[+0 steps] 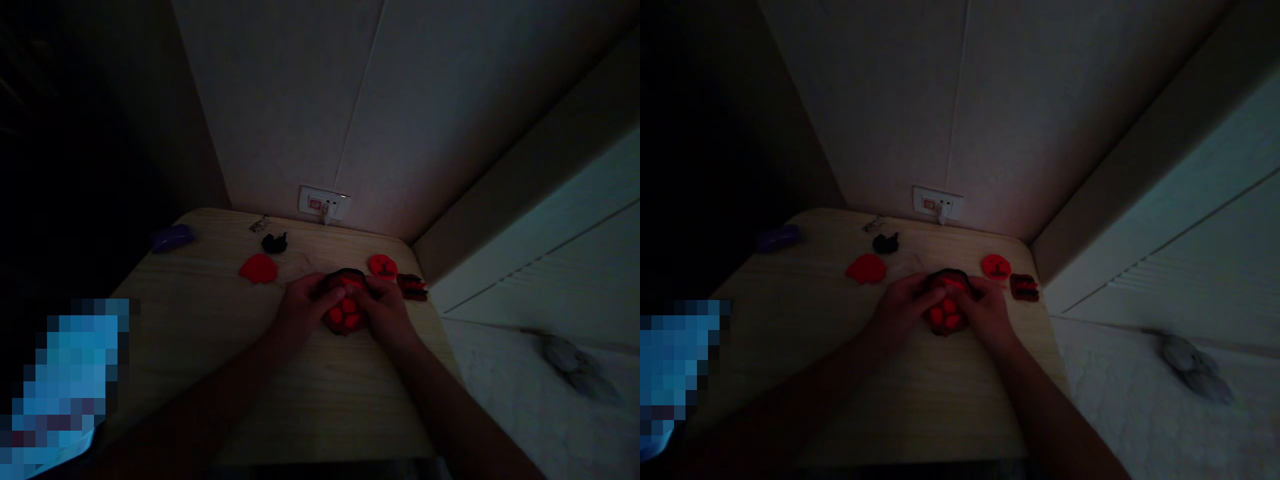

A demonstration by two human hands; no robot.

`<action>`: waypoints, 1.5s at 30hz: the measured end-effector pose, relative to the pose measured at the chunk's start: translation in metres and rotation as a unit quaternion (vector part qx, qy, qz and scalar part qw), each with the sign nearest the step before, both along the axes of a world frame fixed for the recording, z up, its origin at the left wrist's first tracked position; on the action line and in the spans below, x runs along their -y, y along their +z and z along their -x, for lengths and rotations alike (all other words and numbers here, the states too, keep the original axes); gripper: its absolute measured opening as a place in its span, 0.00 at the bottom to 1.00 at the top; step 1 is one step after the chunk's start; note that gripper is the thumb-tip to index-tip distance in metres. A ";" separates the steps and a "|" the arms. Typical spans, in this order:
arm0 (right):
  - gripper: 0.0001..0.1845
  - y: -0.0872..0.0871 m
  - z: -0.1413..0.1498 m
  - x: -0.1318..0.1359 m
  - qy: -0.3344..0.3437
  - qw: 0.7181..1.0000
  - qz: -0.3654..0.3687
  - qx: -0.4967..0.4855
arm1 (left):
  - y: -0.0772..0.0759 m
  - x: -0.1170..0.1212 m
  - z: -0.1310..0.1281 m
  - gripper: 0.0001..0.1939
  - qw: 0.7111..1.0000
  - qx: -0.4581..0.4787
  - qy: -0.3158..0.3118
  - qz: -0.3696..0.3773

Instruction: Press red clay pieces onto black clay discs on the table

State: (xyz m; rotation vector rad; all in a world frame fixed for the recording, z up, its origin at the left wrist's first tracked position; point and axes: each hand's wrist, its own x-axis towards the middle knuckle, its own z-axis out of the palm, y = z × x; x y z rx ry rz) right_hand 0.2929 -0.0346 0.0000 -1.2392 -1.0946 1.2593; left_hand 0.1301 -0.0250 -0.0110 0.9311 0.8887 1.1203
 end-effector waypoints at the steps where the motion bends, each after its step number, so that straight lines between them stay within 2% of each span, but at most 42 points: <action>1: 0.16 0.000 0.000 0.000 -0.001 1.000 -0.001 -0.010 | 0.000 0.000 0.000 0.16 1.000 -0.008 0.000 -0.006; 6: 0.15 0.000 0.001 0.000 0.001 1.000 -0.009 -0.005 | 0.002 0.001 0.001 0.15 0.999 -0.030 0.015 -0.016; 11: 0.15 0.002 0.001 0.000 0.002 1.000 -0.019 0.000 | 0.001 0.000 0.001 0.15 1.000 -0.010 0.008 -0.002; 17: 0.16 0.000 0.000 0.000 -0.006 0.998 -0.029 0.059 | 0.000 0.000 0.001 0.15 1.000 -0.008 0.004 0.005; 20: 0.17 -0.002 -0.001 -0.001 -0.021 0.998 -0.041 0.039 | -0.001 0.000 0.001 0.15 1.000 -0.004 0.011 0.010; 26: 0.14 -0.004 -0.003 -0.002 -0.008 0.999 -0.027 0.019 | -0.001 0.000 0.000 0.14 0.998 0.051 0.010 0.031; 33: 0.13 -0.010 -0.007 -0.005 -0.025 0.999 -0.022 -0.030 | 0.001 -0.002 -0.001 0.14 0.993 0.084 0.050 0.067; 45: 0.15 0.000 -0.004 -0.005 -0.020 0.997 0.003 -0.080 | 0.006 -0.003 -0.001 0.12 0.989 0.097 0.084 0.069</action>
